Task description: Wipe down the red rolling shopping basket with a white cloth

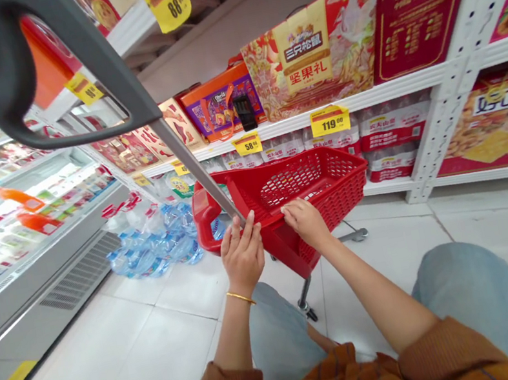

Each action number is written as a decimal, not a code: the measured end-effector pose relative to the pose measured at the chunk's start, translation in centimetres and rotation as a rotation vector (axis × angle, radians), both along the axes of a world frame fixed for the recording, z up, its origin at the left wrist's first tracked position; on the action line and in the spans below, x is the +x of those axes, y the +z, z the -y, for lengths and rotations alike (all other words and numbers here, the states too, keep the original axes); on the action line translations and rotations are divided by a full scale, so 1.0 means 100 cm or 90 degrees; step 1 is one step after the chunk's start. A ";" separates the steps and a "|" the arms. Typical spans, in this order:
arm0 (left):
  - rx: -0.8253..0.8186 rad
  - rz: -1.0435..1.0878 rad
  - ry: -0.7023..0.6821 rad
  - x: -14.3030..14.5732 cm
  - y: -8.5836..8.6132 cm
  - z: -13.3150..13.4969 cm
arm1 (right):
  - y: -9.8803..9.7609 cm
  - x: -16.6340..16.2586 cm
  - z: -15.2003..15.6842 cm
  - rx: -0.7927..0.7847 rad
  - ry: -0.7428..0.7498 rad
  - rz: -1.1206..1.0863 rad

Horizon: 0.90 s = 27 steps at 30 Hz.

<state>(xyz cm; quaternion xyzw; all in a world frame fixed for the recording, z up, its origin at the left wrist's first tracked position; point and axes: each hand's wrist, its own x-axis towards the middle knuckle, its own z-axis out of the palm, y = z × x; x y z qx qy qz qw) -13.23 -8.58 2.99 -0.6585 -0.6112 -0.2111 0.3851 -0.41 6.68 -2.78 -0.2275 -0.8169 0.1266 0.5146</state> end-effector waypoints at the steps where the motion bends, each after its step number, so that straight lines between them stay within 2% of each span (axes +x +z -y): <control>1: -0.003 0.006 -0.003 -0.001 0.000 0.000 | 0.004 -0.003 0.005 -0.010 0.003 -0.007; 6: -0.003 0.013 -0.013 -0.005 0.003 -0.002 | 0.024 -0.024 0.038 -0.009 0.054 -0.025; 10: 0.003 0.015 -0.021 -0.008 0.006 -0.005 | 0.024 -0.032 0.044 0.006 0.056 -0.016; 20: -0.015 0.007 -0.020 -0.021 0.004 -0.010 | 0.005 -0.040 0.022 0.041 0.016 -0.027; 27: -0.029 0.003 -0.007 -0.028 0.003 -0.014 | -0.017 -0.023 -0.015 0.056 -0.024 -0.030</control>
